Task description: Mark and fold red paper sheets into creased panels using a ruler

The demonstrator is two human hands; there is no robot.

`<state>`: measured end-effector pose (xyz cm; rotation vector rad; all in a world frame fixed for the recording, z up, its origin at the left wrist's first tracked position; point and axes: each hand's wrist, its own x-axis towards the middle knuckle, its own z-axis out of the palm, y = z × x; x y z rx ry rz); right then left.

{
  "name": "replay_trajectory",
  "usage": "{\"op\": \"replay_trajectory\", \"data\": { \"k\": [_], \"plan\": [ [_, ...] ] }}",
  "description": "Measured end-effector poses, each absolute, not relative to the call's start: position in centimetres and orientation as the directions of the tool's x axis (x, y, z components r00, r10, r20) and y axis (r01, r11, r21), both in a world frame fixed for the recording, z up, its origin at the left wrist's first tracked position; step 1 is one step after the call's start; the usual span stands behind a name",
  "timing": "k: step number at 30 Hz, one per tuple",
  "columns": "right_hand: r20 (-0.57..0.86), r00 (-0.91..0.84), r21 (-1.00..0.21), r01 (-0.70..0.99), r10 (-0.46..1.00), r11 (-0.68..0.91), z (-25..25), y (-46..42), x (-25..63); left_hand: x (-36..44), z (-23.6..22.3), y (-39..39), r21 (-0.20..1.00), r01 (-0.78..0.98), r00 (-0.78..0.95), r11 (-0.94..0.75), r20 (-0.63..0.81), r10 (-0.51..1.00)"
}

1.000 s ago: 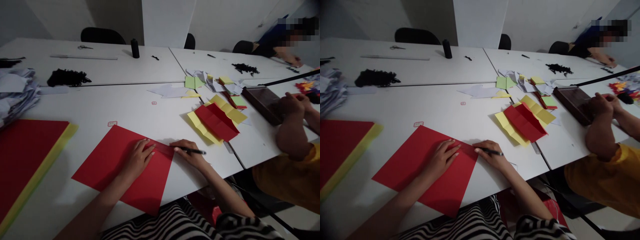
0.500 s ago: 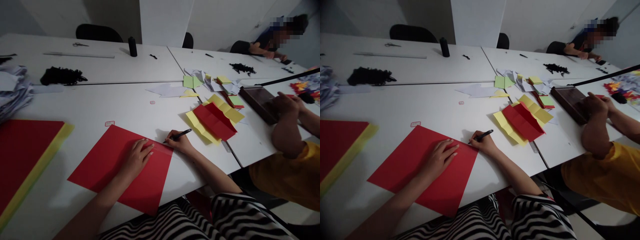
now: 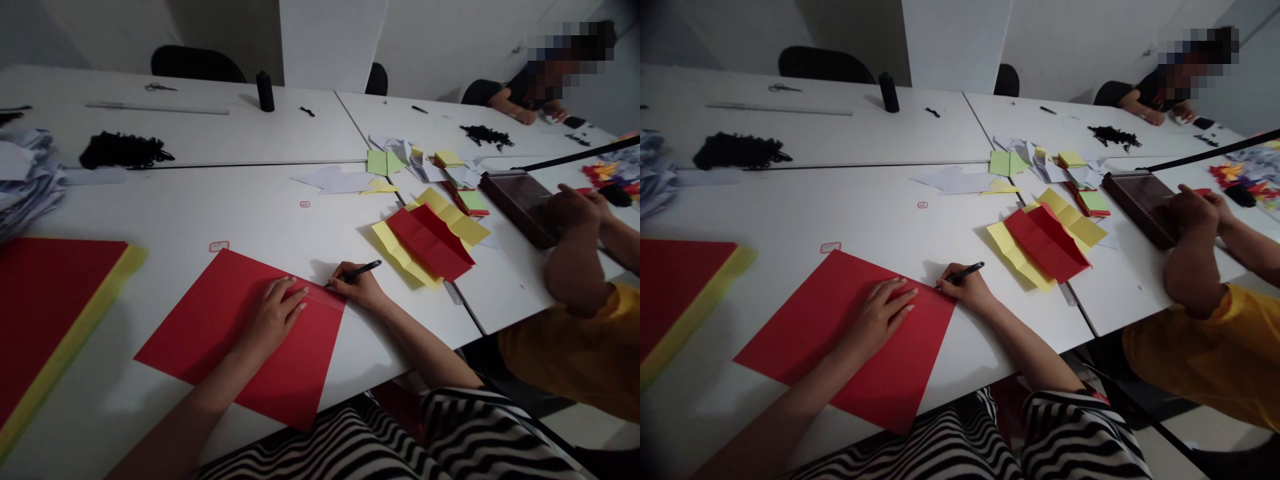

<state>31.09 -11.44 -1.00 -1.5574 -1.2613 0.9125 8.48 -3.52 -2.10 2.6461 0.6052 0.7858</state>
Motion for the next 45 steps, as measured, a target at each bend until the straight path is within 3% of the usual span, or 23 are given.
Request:
{"op": "replay_trajectory", "data": {
  "k": [19, 27, 31, 36, 40, 45],
  "plan": [
    [0.025, 0.222, -0.941, 0.335, 0.975, -0.052, -1.7, -11.3, 31.0, 8.4, -2.1, -3.5, 0.41, 0.308, 0.769, -0.859, 0.425, 0.478],
    [0.101, 0.321, -0.994, 0.081, 0.942, 0.079, 0.2, -12.2, 32.8, 8.6, -2.3, -3.4, 0.403, 0.3, 0.762, -0.865, 0.444, 0.471],
    [0.203, 0.322, -0.948, 0.303, 0.925, 0.103, 0.9, -14.6, 34.0, 8.8, -2.2, -3.4, 0.398, 0.31, 0.765, -0.863, 0.435, 0.475],
    [0.311, 0.162, -0.707, 0.698, 0.937, 0.114, 0.6, -18.4, 33.4, 9.0, -2.1, -3.4, 0.405, 0.302, 0.772, -0.863, 0.427, 0.471],
    [0.292, 0.02, -0.533, 0.834, 0.956, 0.145, 0.2, -20.7, 32.0, 9.1, -2.3, -3.4, 0.4, 0.297, 0.78, -0.867, 0.422, 0.462],
    [0.208, 0.002, -0.349, 0.934, 0.978, 0.072, -0.1, -21.4, 30.8, 8.7, -1.2, -2.9, 0.437, 0.295, 0.819, -0.85, 0.341, 0.46]
  ]
}}
